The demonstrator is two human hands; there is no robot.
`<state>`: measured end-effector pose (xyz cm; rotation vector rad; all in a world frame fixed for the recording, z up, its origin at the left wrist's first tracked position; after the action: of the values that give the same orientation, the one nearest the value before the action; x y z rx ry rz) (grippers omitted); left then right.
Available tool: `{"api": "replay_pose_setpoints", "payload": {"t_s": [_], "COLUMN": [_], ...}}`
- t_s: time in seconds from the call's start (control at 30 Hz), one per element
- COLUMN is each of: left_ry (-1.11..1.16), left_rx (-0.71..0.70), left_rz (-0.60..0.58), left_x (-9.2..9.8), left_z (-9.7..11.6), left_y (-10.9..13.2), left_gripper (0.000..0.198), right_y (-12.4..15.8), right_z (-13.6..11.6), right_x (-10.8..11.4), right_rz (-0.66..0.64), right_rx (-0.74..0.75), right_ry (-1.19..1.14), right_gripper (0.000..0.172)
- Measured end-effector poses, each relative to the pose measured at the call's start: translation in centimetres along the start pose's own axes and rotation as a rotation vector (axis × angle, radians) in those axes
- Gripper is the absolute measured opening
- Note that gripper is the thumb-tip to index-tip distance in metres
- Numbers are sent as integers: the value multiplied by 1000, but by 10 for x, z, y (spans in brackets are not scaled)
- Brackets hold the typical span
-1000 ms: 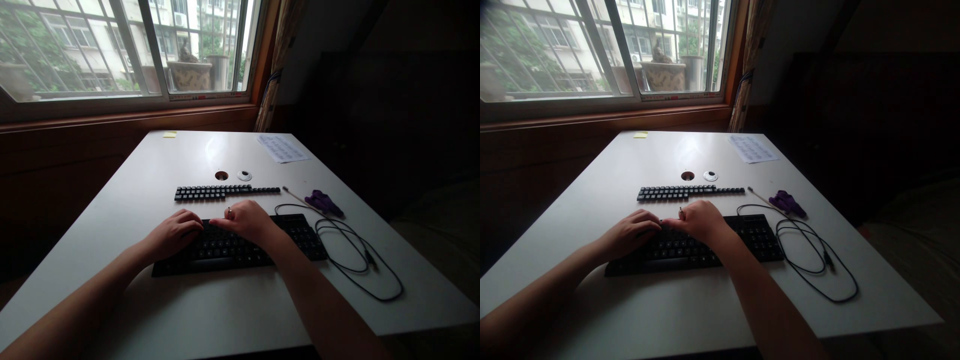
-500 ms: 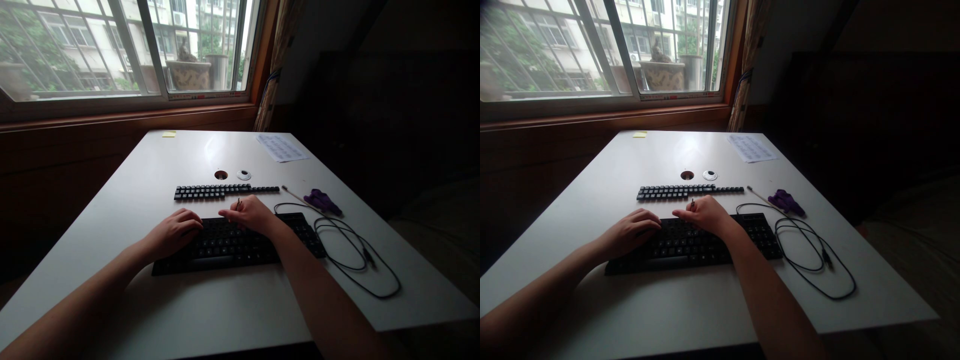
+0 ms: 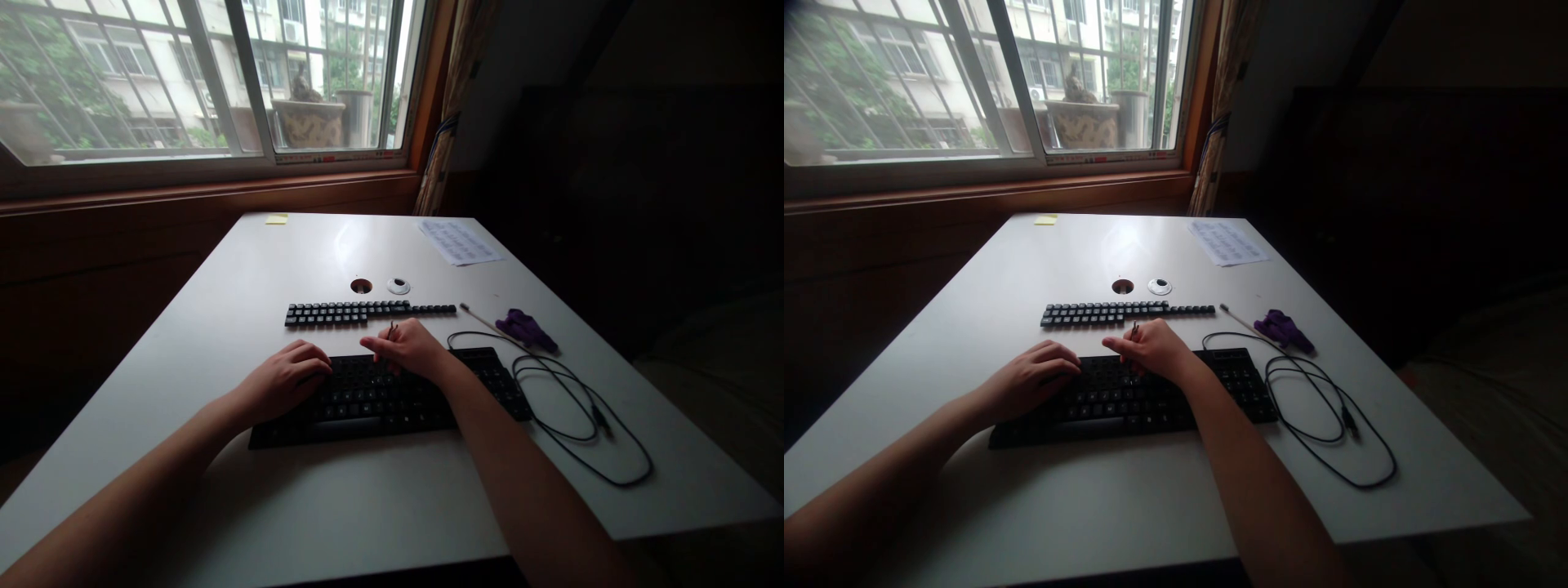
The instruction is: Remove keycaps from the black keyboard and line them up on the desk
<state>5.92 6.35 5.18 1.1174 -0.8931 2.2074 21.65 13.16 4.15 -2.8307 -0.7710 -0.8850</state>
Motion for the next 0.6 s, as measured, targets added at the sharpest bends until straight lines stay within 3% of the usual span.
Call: {"api": "replay_pose_setpoints", "payload": {"t_s": [0.2,0.33,0.43,0.6], "left_ry": [2,3,-1,-9], "left_rx": [-1,0,-1,-11], "left_rz": [0,3,6,6], "left_x": [-1,-1,-2,-2], "left_z": [-1,-2,-3,-3], "left_y": [0,1,1,1], "left_gripper": [20,20,20,20], "right_y": [0,6,15,24], "right_z": [-3,-35,-58,-71], "right_x": [1,2,-10,-20], "right_rz": [29,142,157,127], "right_rx": [24,241,399,477], "right_ry": [118,439,603,674], "right_gripper": [57,63,61,57]}}
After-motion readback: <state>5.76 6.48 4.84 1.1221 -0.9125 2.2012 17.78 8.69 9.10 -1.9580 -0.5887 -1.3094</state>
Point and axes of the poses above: each hand's wrist, its own y-axis away from the middle knuckle, its own x-axis out of the back of the hand, z = x × y, the point moved 10 cm from there along -y, towards the middle knuckle, and after that the axes turned 5 degrees about y, right-handed, at the moved point
